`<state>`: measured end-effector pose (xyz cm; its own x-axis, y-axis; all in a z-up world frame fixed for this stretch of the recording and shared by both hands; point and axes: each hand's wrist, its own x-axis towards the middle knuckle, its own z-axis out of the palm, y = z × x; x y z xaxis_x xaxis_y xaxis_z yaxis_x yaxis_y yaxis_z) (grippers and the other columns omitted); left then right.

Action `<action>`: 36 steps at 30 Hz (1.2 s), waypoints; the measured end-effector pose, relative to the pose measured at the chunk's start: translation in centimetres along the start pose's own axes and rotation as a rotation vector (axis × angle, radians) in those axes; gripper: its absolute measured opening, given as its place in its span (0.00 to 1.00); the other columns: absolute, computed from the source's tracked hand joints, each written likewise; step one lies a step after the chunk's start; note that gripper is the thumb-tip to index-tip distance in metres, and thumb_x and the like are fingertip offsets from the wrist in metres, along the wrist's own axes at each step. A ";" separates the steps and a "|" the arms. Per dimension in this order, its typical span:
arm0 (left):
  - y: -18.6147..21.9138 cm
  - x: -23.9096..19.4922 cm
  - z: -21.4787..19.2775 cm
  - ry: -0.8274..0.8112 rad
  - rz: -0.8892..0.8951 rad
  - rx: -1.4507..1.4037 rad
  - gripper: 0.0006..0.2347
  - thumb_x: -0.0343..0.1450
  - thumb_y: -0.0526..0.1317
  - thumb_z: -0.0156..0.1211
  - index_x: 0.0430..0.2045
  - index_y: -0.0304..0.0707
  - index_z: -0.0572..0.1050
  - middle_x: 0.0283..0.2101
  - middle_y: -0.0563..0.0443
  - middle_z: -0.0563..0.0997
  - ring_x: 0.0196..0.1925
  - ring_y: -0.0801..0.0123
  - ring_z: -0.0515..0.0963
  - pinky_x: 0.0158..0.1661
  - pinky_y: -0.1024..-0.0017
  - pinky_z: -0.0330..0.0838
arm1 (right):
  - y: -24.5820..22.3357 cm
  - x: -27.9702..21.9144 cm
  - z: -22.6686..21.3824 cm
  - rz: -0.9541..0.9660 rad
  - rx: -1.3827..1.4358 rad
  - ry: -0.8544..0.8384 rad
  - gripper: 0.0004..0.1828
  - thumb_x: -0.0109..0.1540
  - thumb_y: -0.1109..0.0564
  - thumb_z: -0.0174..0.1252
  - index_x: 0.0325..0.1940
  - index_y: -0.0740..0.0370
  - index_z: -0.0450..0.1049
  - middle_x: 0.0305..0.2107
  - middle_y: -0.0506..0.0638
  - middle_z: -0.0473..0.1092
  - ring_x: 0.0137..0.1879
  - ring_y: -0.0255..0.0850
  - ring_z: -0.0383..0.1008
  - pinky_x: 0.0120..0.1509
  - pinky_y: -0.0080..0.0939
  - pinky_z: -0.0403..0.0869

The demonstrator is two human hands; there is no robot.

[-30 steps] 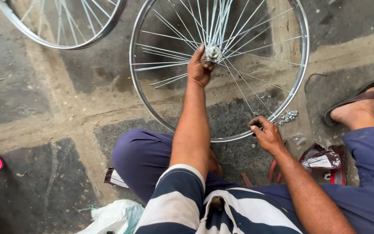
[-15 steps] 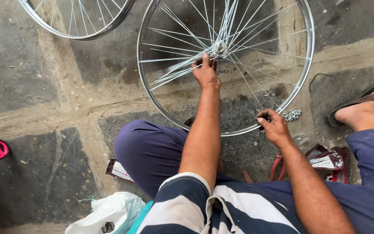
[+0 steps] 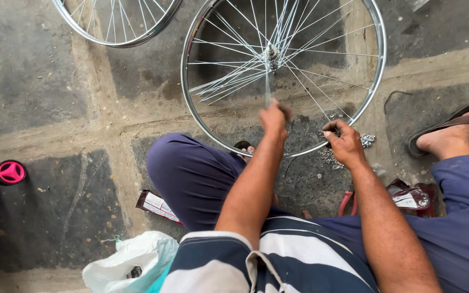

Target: The person sits on the ground and installs spokes into a bicycle wheel rim, securing them with nipples. The person uses pliers to tighten the nipples and occasionally rotates the wheel to access different sections.

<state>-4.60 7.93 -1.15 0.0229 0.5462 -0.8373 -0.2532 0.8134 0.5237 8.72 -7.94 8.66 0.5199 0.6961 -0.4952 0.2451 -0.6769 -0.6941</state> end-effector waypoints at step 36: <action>-6.8 -4.8 2.2 -0.728 0.014 0.791 0.14 0.74 0.48 0.58 0.38 0.33 0.78 0.34 0.46 0.84 0.34 0.65 0.82 0.36 0.64 0.76 | 5.3 -3.7 -0.4 -0.151 0.451 0.193 0.17 0.62 0.71 0.64 0.46 0.59 0.65 0.39 0.43 0.68 0.45 0.30 0.71 0.53 0.31 0.72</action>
<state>-0.90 0.24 -0.38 0.6615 0.3320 -0.6724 0.4338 0.5619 0.7043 8.40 -14.19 6.99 0.6576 0.6927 -0.2961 -0.0261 -0.3719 -0.9279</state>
